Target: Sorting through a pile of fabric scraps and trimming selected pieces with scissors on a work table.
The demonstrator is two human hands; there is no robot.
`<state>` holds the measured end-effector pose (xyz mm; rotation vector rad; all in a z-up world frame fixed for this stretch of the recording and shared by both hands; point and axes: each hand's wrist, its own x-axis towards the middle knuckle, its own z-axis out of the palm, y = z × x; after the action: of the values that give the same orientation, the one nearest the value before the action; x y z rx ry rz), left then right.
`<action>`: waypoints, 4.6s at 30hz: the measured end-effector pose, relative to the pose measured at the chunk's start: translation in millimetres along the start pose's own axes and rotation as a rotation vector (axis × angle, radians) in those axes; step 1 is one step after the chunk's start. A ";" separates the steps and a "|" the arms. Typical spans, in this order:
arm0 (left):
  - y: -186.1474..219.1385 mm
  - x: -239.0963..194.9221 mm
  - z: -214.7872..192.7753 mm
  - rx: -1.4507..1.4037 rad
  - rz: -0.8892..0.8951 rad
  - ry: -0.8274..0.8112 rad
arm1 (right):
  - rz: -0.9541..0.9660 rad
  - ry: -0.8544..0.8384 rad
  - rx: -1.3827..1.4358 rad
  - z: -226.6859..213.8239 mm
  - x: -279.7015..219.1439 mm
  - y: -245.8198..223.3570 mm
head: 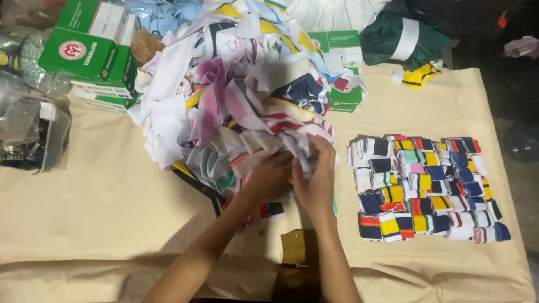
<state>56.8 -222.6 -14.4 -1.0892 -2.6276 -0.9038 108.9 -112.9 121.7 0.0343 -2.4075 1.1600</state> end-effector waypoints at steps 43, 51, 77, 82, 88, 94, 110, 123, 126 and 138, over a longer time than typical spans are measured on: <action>53.4 29.5 -98.7 0.231 -0.401 0.779 | 0.263 0.115 0.102 31.0 -11.4 80.4; -19.5 7.6 -61.7 0.195 -0.675 0.675 | -0.243 0.331 -0.283 40.9 -13.3 101.4; 75.5 -8.2 -142.6 0.070 -0.727 -0.023 | -0.110 0.562 0.480 19.2 -14.9 99.9; 128.9 13.0 -206.8 0.103 -0.711 -0.215 | -0.050 0.542 0.534 20.5 -15.0 91.3; 136.2 25.7 -191.6 0.196 -0.449 -0.004 | 0.001 0.404 0.650 22.8 -14.8 84.1; 135.7 26.4 -161.1 0.536 -0.327 0.123 | 0.156 0.342 0.726 26.2 -19.3 76.3; 68.2 38.0 -105.4 -0.497 -0.243 0.261 | 0.235 0.409 0.998 8.9 -9.5 75.0; 87.4 58.4 -133.7 -1.253 -0.270 0.134 | 0.069 0.296 0.930 25.6 -19.7 102.2; 88.1 66.1 -144.6 -1.355 -0.113 0.123 | 0.149 0.124 0.743 11.9 -15.5 82.0; 85.3 99.9 -197.4 -1.179 0.000 0.406 | 0.006 0.217 0.908 -41.1 42.3 75.4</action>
<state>26.9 -232.3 220.7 -0.8673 -1.6380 -2.4627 71.0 -26.4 106.1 0.1762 -1.5273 2.0318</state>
